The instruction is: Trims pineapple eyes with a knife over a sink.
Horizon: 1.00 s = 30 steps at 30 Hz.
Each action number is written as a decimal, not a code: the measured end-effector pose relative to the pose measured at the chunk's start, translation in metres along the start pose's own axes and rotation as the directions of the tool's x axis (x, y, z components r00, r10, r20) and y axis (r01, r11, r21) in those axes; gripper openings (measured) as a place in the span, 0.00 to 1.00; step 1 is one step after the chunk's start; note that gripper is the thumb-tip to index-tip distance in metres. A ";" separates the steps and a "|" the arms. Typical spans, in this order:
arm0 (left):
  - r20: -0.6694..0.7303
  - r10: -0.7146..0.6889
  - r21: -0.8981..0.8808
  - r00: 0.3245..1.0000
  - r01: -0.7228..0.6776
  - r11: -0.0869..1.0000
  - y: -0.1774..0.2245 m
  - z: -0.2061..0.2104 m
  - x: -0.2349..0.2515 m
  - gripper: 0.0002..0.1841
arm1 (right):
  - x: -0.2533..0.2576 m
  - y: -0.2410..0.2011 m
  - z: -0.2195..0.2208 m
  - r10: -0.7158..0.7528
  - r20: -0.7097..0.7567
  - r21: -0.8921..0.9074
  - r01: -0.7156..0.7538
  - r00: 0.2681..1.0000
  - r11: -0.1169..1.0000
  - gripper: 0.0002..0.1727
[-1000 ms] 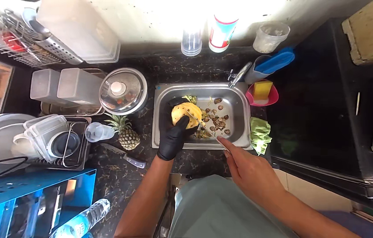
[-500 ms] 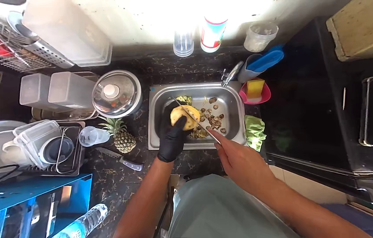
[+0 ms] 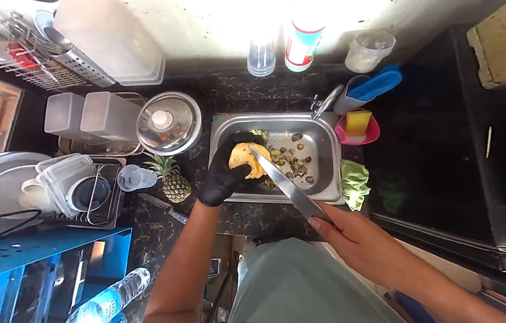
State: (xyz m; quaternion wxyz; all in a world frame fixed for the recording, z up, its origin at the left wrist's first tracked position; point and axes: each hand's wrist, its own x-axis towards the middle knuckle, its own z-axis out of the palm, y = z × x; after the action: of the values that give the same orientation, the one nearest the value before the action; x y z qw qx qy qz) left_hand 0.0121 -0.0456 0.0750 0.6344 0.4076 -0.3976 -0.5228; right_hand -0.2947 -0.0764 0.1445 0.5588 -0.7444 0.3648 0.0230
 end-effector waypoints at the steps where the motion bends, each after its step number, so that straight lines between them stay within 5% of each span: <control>1: 0.009 0.003 0.014 1.000 -0.003 1.000 0.001 -0.001 0.000 0.33 | -0.001 0.000 0.000 0.003 0.005 0.004 -0.003 1.000 1.000 0.22; 16: 0.252 -0.087 0.132 0.964 0.055 0.990 0.009 0.006 0.000 0.32 | -0.002 -0.005 0.001 0.064 0.095 0.074 -0.071 0.993 0.995 0.22; 20: 0.074 -0.076 0.199 0.994 0.060 0.978 0.011 0.005 0.000 0.31 | -0.003 -0.001 0.010 -0.137 -0.177 -0.182 0.104 0.975 0.978 0.23; 30: -0.043 -0.082 0.174 0.996 0.088 0.981 0.015 0.013 -0.002 0.34 | -0.002 0.006 0.026 -0.329 -0.314 -0.537 0.119 0.891 0.835 0.24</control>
State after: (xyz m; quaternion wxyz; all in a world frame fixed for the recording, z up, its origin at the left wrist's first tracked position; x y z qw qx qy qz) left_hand 0.0050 -0.0430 0.0933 0.5799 0.4880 -0.4132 -0.5049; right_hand -0.2903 -0.0539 0.1305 0.2587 -0.8912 0.3589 -0.0998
